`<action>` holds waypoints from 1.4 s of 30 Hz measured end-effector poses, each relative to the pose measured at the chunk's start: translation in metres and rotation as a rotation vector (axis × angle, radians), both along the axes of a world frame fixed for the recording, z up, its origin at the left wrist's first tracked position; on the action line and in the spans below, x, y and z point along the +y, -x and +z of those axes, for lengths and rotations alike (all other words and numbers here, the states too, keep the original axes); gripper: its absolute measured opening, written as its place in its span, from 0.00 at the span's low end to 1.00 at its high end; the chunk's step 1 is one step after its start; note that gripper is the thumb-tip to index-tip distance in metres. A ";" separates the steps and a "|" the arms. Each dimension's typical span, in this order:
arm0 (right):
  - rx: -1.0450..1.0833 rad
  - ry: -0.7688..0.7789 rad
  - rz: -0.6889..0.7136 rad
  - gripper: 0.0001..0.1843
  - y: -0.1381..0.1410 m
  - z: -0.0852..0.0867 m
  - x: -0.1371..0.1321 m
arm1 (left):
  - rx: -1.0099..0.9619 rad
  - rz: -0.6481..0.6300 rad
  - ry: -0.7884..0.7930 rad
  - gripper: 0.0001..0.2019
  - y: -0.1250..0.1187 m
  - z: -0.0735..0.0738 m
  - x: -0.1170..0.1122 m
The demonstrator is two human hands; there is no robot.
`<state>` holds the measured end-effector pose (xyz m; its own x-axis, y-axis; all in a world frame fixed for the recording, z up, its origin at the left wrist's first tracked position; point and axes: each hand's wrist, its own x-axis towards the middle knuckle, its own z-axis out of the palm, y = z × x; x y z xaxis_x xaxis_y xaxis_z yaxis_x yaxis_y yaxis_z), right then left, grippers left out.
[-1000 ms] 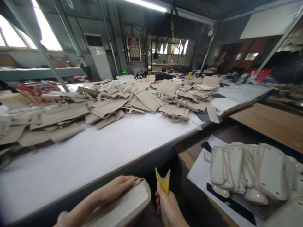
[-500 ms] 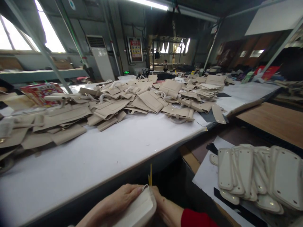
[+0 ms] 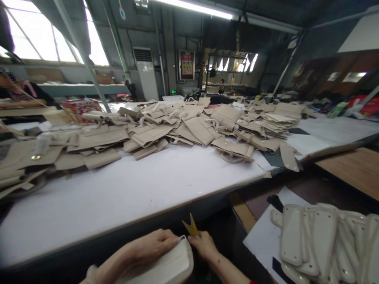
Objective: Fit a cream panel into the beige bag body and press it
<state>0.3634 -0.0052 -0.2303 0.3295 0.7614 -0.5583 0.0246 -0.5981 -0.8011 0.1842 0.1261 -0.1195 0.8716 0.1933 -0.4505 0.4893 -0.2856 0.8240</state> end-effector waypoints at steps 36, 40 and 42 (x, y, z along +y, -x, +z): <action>-1.186 -0.472 1.218 0.28 -0.048 0.116 0.070 | -0.130 0.190 -0.168 0.14 -0.001 0.013 -0.008; -1.198 -0.455 1.202 0.27 -0.046 0.117 0.067 | -0.117 0.171 -0.225 0.15 -0.001 0.015 -0.009; -1.203 -0.440 1.195 0.28 -0.044 0.118 0.066 | -0.117 0.157 -0.252 0.16 -0.001 0.015 -0.009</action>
